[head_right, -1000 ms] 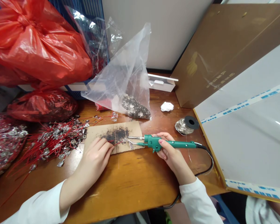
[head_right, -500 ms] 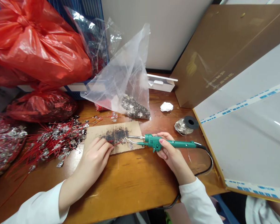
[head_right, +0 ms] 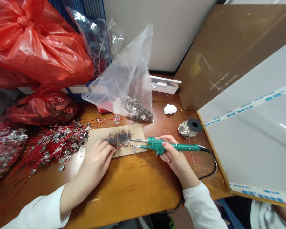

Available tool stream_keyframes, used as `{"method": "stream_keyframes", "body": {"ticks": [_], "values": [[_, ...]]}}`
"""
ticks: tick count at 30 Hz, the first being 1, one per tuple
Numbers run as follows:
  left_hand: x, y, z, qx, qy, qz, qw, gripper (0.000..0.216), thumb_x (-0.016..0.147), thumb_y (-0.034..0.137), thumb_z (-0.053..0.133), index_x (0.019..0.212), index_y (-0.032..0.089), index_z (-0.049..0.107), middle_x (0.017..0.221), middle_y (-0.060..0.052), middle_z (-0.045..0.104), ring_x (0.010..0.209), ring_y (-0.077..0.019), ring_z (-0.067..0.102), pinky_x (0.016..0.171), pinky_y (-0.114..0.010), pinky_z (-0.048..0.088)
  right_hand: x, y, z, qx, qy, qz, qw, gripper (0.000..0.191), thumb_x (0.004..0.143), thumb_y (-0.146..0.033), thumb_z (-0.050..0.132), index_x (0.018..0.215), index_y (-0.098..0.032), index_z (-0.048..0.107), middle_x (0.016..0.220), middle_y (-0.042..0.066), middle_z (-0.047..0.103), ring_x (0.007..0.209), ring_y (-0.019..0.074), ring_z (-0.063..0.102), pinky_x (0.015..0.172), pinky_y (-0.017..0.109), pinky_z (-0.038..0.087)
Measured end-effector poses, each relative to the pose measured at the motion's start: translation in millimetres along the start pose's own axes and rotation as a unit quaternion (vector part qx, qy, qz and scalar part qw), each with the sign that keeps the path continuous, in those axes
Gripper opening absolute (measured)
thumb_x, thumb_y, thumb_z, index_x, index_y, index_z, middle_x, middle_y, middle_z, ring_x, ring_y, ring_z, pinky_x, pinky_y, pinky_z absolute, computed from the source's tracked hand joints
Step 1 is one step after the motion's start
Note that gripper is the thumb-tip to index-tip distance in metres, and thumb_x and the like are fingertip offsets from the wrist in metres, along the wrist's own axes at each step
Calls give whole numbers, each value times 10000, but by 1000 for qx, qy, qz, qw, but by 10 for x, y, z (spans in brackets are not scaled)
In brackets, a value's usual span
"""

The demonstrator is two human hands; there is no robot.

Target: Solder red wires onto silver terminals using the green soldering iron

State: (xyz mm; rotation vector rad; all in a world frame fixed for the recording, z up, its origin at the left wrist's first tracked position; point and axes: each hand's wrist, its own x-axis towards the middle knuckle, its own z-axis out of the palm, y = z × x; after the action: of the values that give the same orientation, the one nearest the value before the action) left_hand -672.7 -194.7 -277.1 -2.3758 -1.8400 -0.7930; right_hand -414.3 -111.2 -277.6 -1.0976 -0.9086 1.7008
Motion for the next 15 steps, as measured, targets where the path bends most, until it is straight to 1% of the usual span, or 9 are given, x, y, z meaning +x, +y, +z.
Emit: {"method": "stream_keyframes", "body": {"ticks": [5, 11, 15], "values": [[-6, -2, -8, -3, -12, -11, 1000, 247, 961, 109, 426, 771, 168, 571, 764, -49, 569, 758, -200, 503, 691, -335, 482, -2, -2, 7, 0, 1, -4, 1000, 238, 690, -308, 760, 874, -237, 626, 952, 29, 743, 356, -2, 218, 366, 188, 119], [-2, 0, -6, -7, -11, -15, 1000, 242, 957, 112, 432, 770, 172, 572, 766, -48, 570, 767, -201, 502, 708, -340, 484, -8, 11, -3, -3, 1, -10, 1000, 211, 717, -305, 734, 886, -238, 628, 972, 37, 736, 367, -1, 210, 361, 184, 126], [3, 2, -2, -13, -7, -17, 1000, 238, 953, 107, 438, 769, 176, 572, 760, -44, 569, 759, -199, 507, 701, -333, 482, -7, 2, 2, 0, -1, -6, 1000, 224, 698, -315, 758, 870, -239, 636, 949, 28, 739, 362, -1, 217, 361, 181, 126]]}}
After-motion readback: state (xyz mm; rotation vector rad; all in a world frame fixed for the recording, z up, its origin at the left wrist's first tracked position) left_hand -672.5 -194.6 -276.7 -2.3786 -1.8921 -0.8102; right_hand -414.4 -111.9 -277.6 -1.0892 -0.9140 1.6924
